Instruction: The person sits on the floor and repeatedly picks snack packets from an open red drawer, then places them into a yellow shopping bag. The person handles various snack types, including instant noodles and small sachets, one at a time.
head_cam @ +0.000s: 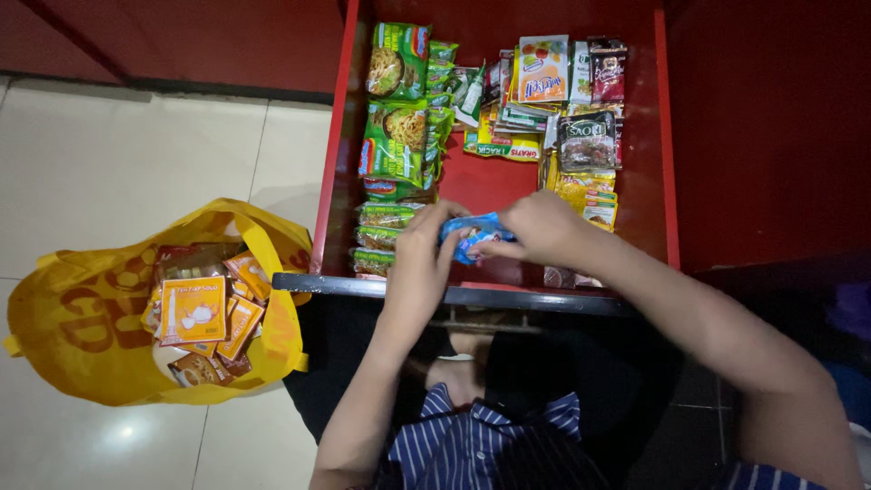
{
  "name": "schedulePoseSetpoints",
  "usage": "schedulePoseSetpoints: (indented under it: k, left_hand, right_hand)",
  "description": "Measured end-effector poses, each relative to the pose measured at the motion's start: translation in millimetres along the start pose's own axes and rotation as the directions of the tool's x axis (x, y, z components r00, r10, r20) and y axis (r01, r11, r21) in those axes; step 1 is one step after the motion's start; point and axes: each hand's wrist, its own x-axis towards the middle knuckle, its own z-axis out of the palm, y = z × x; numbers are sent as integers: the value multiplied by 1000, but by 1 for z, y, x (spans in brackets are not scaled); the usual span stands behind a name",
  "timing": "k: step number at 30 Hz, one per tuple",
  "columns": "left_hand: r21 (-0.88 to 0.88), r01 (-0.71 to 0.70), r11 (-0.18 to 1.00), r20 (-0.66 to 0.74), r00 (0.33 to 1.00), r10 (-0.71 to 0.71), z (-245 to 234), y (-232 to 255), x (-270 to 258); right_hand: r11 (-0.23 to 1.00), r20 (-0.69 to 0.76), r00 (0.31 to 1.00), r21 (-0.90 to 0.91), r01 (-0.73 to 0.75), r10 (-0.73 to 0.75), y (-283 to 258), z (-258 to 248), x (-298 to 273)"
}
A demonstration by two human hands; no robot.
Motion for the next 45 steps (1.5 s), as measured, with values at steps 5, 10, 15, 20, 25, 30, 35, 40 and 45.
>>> schedulePoseSetpoints:
  k: [5, 10, 15, 20, 25, 30, 35, 40, 45]
  left_hand:
    - [102, -52, 993, 55, 997, 46, 2, -1, 0]
    - [79, 18, 997, 14, 1000, -19, 4, 0, -2]
    - [61, 32, 998, 68, 997, -36, -1, 3, -4]
    - [122, -39, 992, 45, 998, 34, -3, 8, -2]
    - [161, -106, 981, 84, 992, 94, -3, 11, -4]
    - [221, -118, 968, 96, 991, 98, 0, 6, -8]
    - [214, -112, 970, 97, 991, 93, 1, 4, -8]
    - [171, -191, 966, -35, 979, 200, -2, 13, -5]
    - [262, -302, 917, -14, 949, 316, -6, 15, -2]
  right_hand:
    - [986, -126, 989, -155, 63, -82, -2, 13, 2]
    - [985, -134, 984, -143, 97, -117, -3, 3, 0]
    - [995, -71, 997, -94, 20, -26, -7, -8, -1]
    - [984, 43, 999, -174, 33, -26, -5, 7, 3]
    - [975, 15, 999, -219, 35, -33, -2, 11, 1]
    - [998, -31, 999, -42, 41, -42, -11, -7, -1]
    - [995, 73, 996, 88, 40, -47, -9, -8, -2]
    - [998, 39, 999, -60, 26, -23, 5, 14, 2]
    - [993, 33, 994, -48, 109, -108, 3, 9, 1]
